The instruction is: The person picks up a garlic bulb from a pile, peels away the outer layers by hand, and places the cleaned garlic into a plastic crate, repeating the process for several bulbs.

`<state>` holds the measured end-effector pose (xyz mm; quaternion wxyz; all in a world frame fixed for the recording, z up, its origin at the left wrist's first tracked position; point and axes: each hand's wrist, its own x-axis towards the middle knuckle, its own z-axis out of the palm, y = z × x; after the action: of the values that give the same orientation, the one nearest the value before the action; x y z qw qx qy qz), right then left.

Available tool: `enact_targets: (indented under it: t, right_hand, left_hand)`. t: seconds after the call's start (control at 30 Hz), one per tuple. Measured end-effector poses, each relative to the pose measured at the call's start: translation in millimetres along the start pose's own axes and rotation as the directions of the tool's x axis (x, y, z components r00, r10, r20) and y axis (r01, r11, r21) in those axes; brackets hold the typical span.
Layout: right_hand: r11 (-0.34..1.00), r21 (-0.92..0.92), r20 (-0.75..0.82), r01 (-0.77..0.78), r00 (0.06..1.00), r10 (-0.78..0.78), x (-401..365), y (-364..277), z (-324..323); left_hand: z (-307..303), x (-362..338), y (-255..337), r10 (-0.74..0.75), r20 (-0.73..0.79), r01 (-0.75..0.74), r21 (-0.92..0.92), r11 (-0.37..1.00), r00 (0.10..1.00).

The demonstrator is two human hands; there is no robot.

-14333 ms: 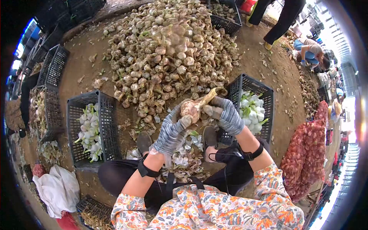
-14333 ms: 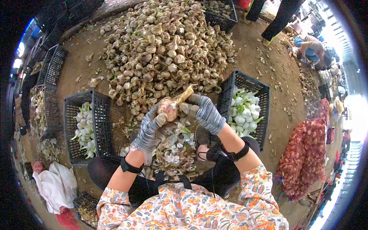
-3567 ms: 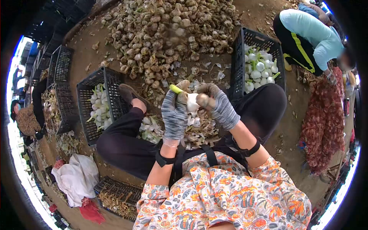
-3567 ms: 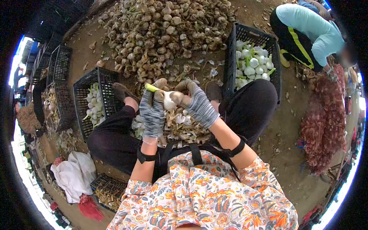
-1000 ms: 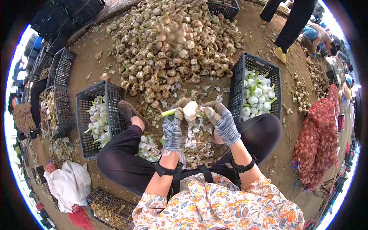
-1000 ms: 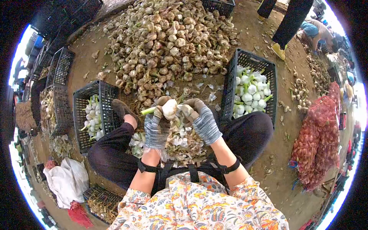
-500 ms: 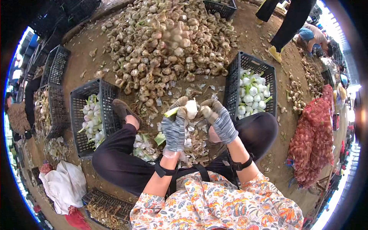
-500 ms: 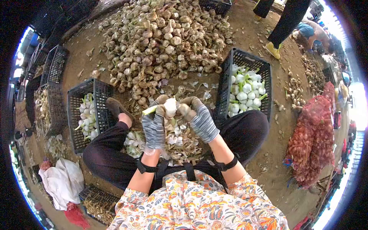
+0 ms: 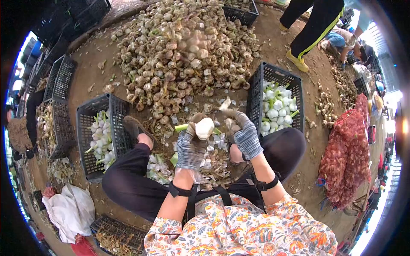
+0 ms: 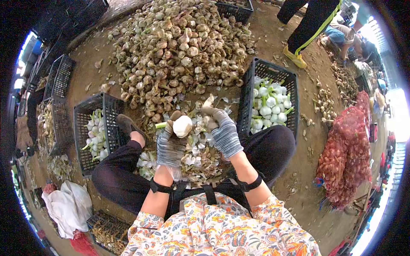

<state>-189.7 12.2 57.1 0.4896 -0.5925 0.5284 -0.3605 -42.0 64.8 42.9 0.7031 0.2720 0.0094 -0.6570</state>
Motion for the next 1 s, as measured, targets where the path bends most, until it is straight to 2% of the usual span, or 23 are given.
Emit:
enact_targets:
  t: [0.03,0.07,0.13,0.17,0.23,0.27,0.3,0.33,0.37,0.4,0.47,0.5,0.53,0.57,0.6,0.67,0.7,0.77,0.8,0.87,0.93,0.97,1.0]
  right_hand:
    - [0.971,0.0,-0.051,0.238,0.97,-0.238,2,-1,3]
    - [0.97,0.0,-0.056,0.243,0.968,-0.243,1,-1,4]
    - [0.844,-0.409,0.029,0.346,0.93,-0.367,11,-5,0]
    - [0.789,-0.515,0.136,0.336,0.941,-0.311,17,-6,-2]
    - [0.919,-0.387,0.148,0.078,0.989,-0.022,38,-22,-7]
    - [0.977,-0.211,0.237,-0.013,0.969,0.064,48,-24,-1]
    - [0.976,-0.182,0.306,0.118,0.95,-0.058,51,-25,9]
    - [0.99,-0.125,0.491,-0.071,0.862,0.124,47,-23,11]
    - [0.993,0.009,0.517,-0.121,0.85,0.099,41,-23,20]
    - [0.975,0.142,0.541,-0.172,0.838,0.069,36,-22,27]
    - [0.954,0.149,0.558,-0.259,0.818,0.135,61,42,26]
    - [0.62,0.461,0.521,-0.635,0.759,0.389,50,18,20]
    - [0.264,0.72,0.503,-0.642,0.745,0.439,56,24,15]
    - [0.099,0.801,0.494,-0.59,0.746,0.447,60,33,0]
    - [-0.18,0.858,0.507,-0.481,0.736,0.449,51,8,-21]
    - [-0.039,0.995,0.096,-0.088,0.838,0.537,54,42,-46]
    - [0.045,0.993,-0.117,0.11,0.831,0.543,53,46,-57]
    - [-0.041,0.988,-0.092,0.146,0.794,0.601,39,40,-76]
    - [-0.053,0.994,-0.047,0.092,0.828,0.559,33,35,-81]
    - [0.026,0.998,-0.057,0.051,0.875,0.481,39,22,-85]
    - [0.529,0.843,-0.019,-0.101,0.976,0.216,72,-6,-96]
    - [0.643,0.766,-0.089,-0.01,0.989,0.121,71,-67,-95]
    - [0.768,0.633,-0.083,0.099,0.995,-0.059,90,-92,-103]
  left_hand:
    - [-3,1,0,-0.037,0.02,0.038,-0.016,0.999,0.999]
    - [-6,-1,0,-0.038,0.027,0.038,-0.013,0.999,0.999]
    - [-3,1,1,-0.058,-0.071,0.059,0.005,0.998,0.996]
    - [-1,4,3,-0.063,-0.083,0.064,0.002,0.998,0.995]
    - [-8,9,-2,-0.02,-0.078,0.023,0.031,0.999,0.997]
    - [-10,13,-4,0.028,-0.072,-0.024,0.06,0.998,0.997]
    - [-4,13,-4,0.032,-0.044,-0.029,0.058,0.998,0.999]
    - [0,13,-3,0.111,-0.128,-0.072,0.28,0.957,0.986]
    - [3,12,-1,0.21,-0.19,-0.093,0.491,0.866,0.959]
    - [-6,20,-1,0.22,-0.212,-0.046,0.613,0.789,0.952]
    - [-4,22,3,0.261,-0.058,-0.187,0.551,0.813,0.964]
    - [-7,23,5,0.279,-0.094,-0.17,0.6,0.782,0.956]
    - [-12,22,9,0.267,-0.105,-0.136,0.654,0.744,0.958]
    - [-12,19,15,0.255,-0.116,-0.101,0.705,0.702,0.96]
    - [2,7,22,0.193,-0.213,-0.028,0.598,0.801,0.958]
    - [2,4,30,0.221,-0.186,-0.074,0.583,0.809,0.957]
    - [4,-1,34,0.243,-0.156,-0.12,0.554,0.824,0.957]
    - [8,-6,56,0.278,-0.105,-0.17,0.574,0.801,0.955]
    - [20,-12,69,0.314,-0.057,-0.223,0.586,0.779,0.948]
    - [60,-31,100,0.425,-0.065,-0.314,0.577,0.754,0.903]
    - [84,-53,142,0.485,-0.006,-0.43,0.454,0.781,0.875]
    - [90,-65,166,0.491,0.153,-0.51,0.363,0.78,0.858]
    - [100,-80,189,0.496,0.304,-0.573,0.264,0.776,0.813]
